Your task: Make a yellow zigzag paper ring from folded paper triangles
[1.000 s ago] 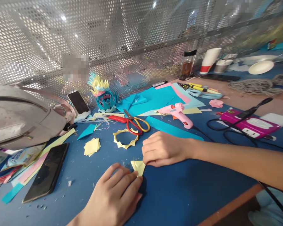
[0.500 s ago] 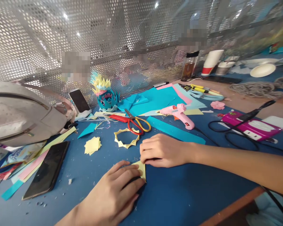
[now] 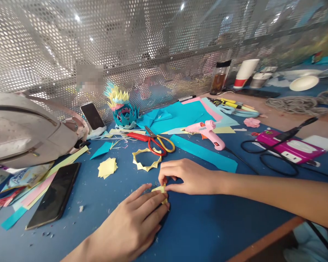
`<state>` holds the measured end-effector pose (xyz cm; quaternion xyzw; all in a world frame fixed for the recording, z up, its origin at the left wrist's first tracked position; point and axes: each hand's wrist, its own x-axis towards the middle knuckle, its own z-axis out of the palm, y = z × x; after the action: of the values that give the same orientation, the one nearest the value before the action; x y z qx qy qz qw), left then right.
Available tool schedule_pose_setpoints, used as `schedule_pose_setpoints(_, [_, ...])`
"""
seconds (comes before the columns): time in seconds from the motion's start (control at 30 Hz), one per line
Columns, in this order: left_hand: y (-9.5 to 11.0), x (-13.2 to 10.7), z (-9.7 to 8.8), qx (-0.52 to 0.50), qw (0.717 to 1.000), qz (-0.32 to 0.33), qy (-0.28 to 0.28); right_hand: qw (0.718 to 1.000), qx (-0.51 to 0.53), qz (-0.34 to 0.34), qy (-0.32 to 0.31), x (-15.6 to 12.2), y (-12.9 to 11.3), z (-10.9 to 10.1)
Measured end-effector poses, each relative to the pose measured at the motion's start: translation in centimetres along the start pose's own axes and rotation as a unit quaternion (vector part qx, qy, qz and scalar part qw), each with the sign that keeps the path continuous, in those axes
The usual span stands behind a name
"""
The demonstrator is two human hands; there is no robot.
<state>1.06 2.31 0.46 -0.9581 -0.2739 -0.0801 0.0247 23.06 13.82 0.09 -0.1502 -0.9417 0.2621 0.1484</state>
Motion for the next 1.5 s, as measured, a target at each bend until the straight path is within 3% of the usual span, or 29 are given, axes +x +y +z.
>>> schedule_pose_setpoints(0.23, [-0.1,-0.1,0.1,-0.004,1.0,0.003,-0.009,0.993,-0.054,-0.1,0.029,-0.2,1.0,0.2])
schedule_pose_setpoints(0.4, [-0.2,0.1,-0.6,-0.025,0.999,-0.014,-0.036,0.975,-0.146,-0.165,0.008,-0.3,1.0,-0.6])
schedule_pose_setpoints(0.57, [-0.3,-0.3,-0.8,-0.008,0.998,0.001,-0.067,0.966,-0.174,-0.189,-0.001,-0.2,1.0,-0.9])
schedule_pose_setpoints(0.8, [-0.6,-0.9,-0.3,0.014,0.999,-0.001,-0.041,0.963,-0.178,-0.204,0.005,-0.3,1.2,-0.6])
schedule_pose_setpoints(1.0, [-0.9,-1.3,-0.3,-0.045,0.995,-0.086,-0.031,0.987,-0.109,-0.12,0.01,-0.3,0.7,0.0])
schedule_pose_setpoints(1.3, [-1.2,-1.1,-1.0,-0.091,0.99,-0.072,-0.075,0.999,-0.025,0.012,0.02,-0.2,0.3,0.8])
schedule_pose_setpoints(1.4, [-1.2,-0.9,-0.8,-0.118,0.988,-0.08,-0.053,0.998,-0.032,0.047,0.017,-0.1,0.1,0.6])
schedule_pose_setpoints(1.5, [-1.0,-0.6,-0.1,-0.175,0.973,-0.148,0.005,0.998,-0.034,0.058,0.005,0.0,-0.2,0.5])
